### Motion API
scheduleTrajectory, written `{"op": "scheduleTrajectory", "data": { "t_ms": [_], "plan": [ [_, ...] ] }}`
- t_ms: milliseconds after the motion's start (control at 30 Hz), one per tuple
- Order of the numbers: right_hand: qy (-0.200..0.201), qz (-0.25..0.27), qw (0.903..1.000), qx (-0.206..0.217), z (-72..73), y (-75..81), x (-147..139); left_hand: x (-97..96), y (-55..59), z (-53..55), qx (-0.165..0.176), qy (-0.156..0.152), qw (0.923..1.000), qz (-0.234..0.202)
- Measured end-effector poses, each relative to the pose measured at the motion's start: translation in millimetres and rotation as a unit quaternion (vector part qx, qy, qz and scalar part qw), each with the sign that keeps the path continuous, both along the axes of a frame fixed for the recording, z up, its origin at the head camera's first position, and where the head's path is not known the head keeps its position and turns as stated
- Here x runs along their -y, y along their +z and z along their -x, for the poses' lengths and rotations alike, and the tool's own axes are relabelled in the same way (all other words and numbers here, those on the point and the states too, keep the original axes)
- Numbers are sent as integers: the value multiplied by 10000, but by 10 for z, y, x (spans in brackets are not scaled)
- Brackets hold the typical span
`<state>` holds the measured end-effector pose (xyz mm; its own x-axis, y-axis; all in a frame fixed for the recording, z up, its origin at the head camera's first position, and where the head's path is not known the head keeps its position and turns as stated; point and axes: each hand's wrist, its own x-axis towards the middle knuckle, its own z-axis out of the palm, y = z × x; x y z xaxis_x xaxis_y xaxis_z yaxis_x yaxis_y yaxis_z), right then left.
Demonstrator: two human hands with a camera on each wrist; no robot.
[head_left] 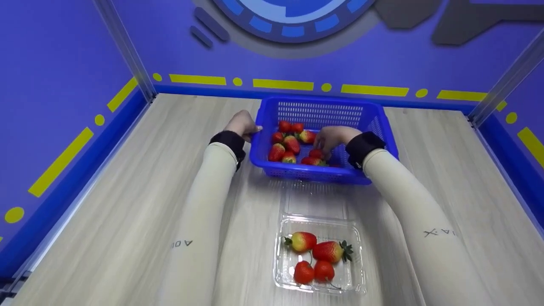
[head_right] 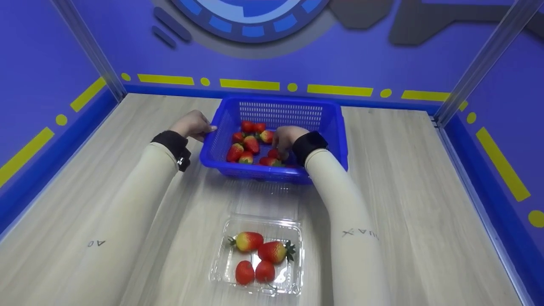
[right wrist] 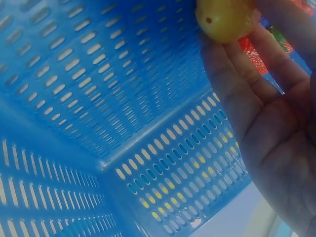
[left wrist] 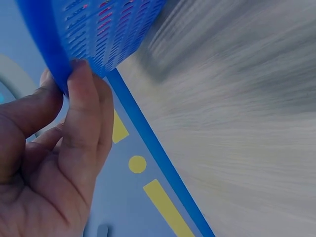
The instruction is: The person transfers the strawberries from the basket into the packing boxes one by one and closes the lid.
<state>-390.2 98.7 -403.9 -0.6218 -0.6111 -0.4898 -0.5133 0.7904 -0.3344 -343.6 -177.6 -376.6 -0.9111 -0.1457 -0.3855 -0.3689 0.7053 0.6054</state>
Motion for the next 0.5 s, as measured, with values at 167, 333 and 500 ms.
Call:
{"op": "scheduleTrajectory", "data": {
  "t_ms": [167,333,500],
  "plan": [
    [-195,209,9995,-125,-8,20,-60,-51,102,-110,-75,-54,9999,-84],
    [-271,370,9976,-521,6,71,-138,-35,125,-182,-313,-97,9994,-119],
    [-532,655,9923,-902,19,185,-228,-18,208,-251,-606,-65,9981,-50]
  ]
}}
